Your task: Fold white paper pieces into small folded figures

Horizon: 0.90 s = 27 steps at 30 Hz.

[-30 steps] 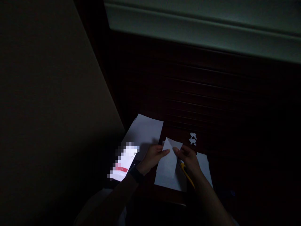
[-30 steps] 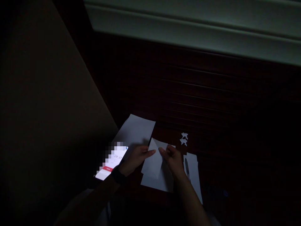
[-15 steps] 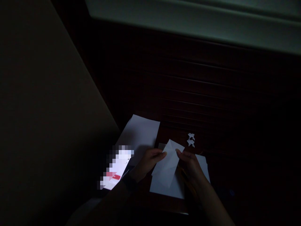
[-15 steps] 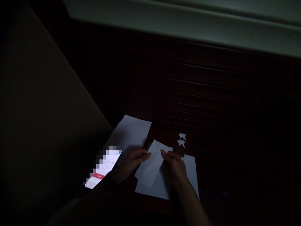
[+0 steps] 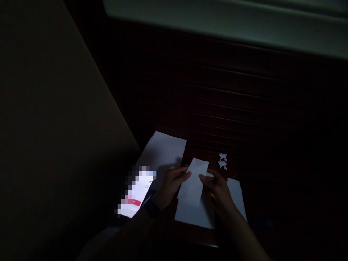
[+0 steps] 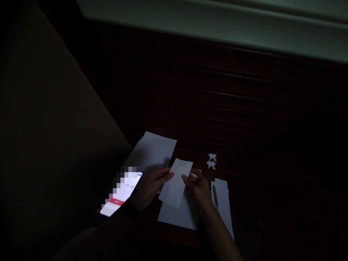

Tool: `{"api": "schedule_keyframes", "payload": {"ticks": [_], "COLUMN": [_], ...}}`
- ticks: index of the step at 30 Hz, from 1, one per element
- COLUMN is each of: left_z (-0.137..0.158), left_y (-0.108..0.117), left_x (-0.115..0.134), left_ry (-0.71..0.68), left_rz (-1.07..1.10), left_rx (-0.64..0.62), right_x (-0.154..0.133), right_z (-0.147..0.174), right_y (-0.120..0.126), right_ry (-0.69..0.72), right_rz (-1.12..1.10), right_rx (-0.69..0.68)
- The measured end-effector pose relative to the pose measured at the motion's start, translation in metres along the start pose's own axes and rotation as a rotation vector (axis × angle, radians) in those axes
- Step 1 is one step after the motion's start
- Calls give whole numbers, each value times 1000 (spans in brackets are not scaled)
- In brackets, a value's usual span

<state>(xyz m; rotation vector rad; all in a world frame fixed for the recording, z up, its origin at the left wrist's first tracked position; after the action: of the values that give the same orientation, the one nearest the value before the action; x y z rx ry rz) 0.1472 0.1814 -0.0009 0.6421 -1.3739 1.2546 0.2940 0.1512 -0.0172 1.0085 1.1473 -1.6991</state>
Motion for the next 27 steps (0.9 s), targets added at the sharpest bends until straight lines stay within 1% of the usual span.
{"api": "schedule_keyframes", "payload": {"ticks": [3, 7, 9, 12, 15, 18, 23, 27], "left_z": [2, 4, 5, 4, 4, 5, 4, 2], "left_y": [-4, -6, -4, -1, -4, -9, -10, -10], "left_x": [-5, -12, -16, -20, -16, -12, -17, -17], "left_ry": [35, 87, 124, 166, 144, 110, 114, 94], "left_rz": [-14, -12, -6, 19, 80, 143, 69, 20], "left_rx": [-39, -81, -68, -52, -69, -115, -146, -150], "right_x": [6, 9, 7, 1, -3, 0, 0, 3], "right_z": [-2, -5, -6, -6, -4, -5, -7, -8], "right_y": [-2, 8, 11, 12, 15, 16, 16, 15], "right_ry": [-18, 3, 39, 129, 208, 217, 282, 271], "right_rz": [4, -1, 59, 193, 248, 211, 230, 257], "right_rx": [-21, 35, 54, 78, 143, 175, 155, 145]}}
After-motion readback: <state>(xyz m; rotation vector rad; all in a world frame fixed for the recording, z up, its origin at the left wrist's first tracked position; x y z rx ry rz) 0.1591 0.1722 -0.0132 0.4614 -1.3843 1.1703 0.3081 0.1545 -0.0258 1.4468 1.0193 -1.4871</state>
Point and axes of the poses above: each hand's wrist, its own z-axis away from the middle knuckle, its own y-axis out of the back of the hand, x = y × z, the point moved 9 cm from there along -z, towards the middle knuckle, and after that the axes turned 1 degree about x, right-handed, at the moved point
